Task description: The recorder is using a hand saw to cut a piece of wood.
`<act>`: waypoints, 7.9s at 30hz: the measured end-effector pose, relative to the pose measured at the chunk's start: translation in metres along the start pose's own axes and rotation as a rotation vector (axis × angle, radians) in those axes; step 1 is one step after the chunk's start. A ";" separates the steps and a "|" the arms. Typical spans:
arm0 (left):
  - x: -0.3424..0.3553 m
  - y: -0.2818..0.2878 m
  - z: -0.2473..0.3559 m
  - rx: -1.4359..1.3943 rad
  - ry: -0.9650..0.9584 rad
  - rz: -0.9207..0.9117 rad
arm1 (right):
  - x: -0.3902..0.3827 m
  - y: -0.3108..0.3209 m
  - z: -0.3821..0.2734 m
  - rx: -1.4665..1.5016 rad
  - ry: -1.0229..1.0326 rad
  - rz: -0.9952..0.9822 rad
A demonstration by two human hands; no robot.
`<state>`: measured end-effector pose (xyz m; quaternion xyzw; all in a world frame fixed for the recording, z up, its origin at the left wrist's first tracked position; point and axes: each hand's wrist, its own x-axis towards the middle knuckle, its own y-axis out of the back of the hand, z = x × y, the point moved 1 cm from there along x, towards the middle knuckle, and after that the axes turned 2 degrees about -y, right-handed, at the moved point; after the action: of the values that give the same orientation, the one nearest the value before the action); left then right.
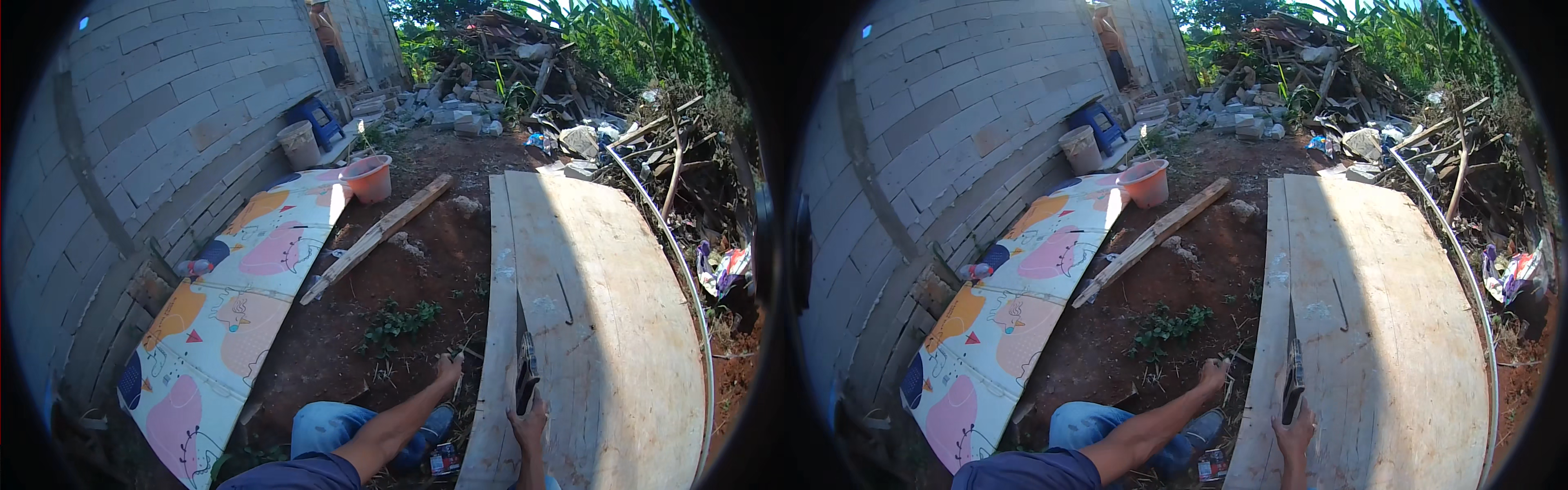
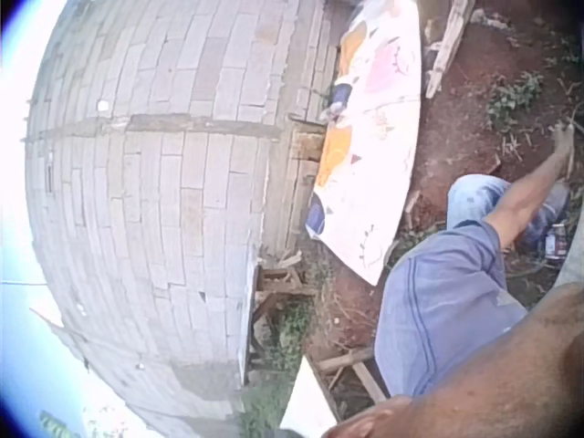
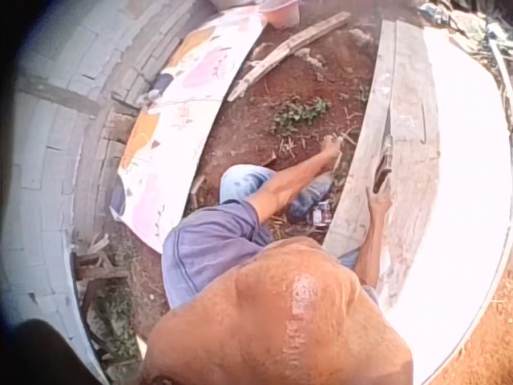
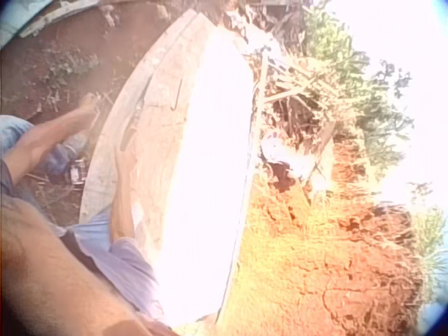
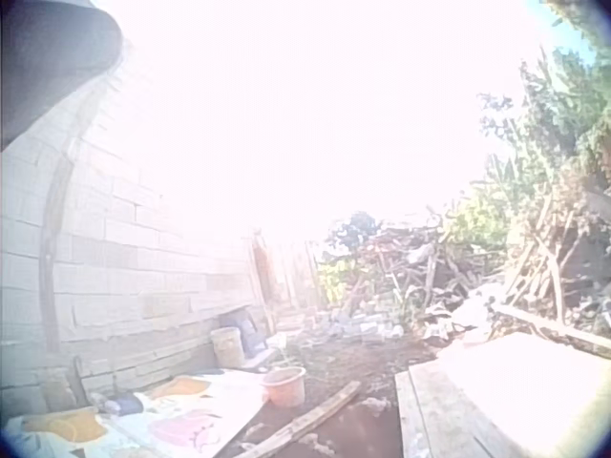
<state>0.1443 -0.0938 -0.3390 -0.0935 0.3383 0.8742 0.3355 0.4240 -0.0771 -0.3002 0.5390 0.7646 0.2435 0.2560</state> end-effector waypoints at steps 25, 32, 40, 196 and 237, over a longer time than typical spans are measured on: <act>-0.149 0.205 0.238 0.048 -0.761 -0.186 | -0.028 -0.035 0.086 -0.316 -0.033 0.020; -0.097 0.341 0.385 0.841 -0.872 0.267 | -0.017 -0.038 0.092 -0.199 0.104 0.097; -0.160 0.367 0.426 0.760 -1.278 0.480 | -0.006 -0.044 0.135 -0.109 0.137 0.207; -0.269 0.271 0.080 0.300 -0.763 0.253 | -0.020 -0.015 0.085 0.139 -0.134 0.078; -0.267 0.284 0.059 -0.312 -0.728 0.437 | -0.033 -0.046 0.148 -0.207 -0.089 0.138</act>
<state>0.1656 -0.3499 -0.0406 0.2444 0.0740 0.9410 0.2220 0.4978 -0.1079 -0.4370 0.5714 0.6843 0.3141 0.3265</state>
